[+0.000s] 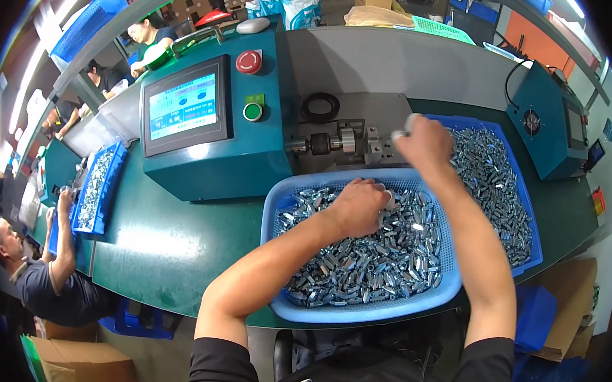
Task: Picking small metal components from a bin, placing them into a machine jig for processing or inspection, and then moving them to a secondary container.
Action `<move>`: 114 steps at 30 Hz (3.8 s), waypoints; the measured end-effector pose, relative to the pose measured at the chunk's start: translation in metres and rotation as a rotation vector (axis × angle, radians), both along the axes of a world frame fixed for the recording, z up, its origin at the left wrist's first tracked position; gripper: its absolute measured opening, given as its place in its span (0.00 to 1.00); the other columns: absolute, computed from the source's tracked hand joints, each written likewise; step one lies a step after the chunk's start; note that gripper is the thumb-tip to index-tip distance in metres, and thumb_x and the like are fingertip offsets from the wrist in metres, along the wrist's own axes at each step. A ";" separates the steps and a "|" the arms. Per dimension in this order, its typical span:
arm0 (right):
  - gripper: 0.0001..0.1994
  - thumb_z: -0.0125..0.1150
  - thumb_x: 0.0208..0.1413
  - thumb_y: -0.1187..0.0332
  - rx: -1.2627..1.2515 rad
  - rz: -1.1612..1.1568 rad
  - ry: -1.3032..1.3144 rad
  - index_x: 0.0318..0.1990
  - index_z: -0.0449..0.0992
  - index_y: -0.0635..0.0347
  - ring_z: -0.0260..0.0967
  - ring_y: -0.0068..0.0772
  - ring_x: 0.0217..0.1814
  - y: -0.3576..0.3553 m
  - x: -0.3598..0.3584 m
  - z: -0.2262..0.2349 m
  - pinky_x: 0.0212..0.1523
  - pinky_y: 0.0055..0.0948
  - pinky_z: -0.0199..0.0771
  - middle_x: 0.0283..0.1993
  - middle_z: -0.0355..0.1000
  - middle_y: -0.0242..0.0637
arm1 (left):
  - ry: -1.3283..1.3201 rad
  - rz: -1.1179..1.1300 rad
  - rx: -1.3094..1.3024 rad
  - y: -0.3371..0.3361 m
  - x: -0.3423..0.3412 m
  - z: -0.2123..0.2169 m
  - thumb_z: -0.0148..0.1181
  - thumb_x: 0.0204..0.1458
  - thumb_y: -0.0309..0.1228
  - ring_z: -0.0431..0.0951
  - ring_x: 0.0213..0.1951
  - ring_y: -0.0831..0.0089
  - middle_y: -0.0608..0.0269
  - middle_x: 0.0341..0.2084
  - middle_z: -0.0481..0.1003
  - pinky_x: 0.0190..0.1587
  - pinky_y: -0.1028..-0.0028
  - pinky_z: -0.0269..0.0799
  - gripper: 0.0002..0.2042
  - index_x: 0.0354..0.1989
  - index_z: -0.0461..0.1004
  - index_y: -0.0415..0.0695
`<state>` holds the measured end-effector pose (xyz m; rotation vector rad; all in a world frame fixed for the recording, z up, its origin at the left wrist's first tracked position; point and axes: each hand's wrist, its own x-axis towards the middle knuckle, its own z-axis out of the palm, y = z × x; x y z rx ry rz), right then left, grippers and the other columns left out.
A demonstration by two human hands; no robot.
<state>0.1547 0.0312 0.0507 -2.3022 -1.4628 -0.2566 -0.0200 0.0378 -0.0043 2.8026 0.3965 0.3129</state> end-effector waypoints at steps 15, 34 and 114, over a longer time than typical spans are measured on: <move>0.21 0.62 0.49 0.53 0.142 -0.120 0.373 0.44 0.76 0.60 0.77 0.35 0.27 -0.036 0.057 -0.014 0.37 0.37 0.73 0.28 0.77 0.41 | -0.236 0.004 -0.032 0.014 0.001 0.009 0.59 0.40 0.24 0.73 0.41 0.53 0.52 0.32 0.75 0.46 0.62 0.69 0.09 0.33 0.74 0.40; 0.21 0.58 0.48 0.68 0.190 0.035 0.510 0.52 0.71 0.53 0.72 0.49 0.37 -0.004 -0.001 -0.043 0.40 0.43 0.71 0.32 0.75 0.43 | -0.283 0.232 0.244 0.087 0.034 0.040 0.61 0.39 0.25 0.73 0.35 0.58 0.57 0.26 0.75 0.43 0.64 0.69 0.10 0.33 0.80 0.44; 0.27 0.64 0.48 0.66 0.084 0.364 0.288 0.58 0.67 0.59 0.72 0.42 0.28 0.014 -0.031 -0.021 0.34 0.36 0.71 0.27 0.74 0.44 | 0.166 0.112 -0.010 -0.017 0.005 -0.003 0.59 0.40 0.32 0.78 0.42 0.58 0.51 0.34 0.79 0.44 0.63 0.72 0.12 0.33 0.80 0.40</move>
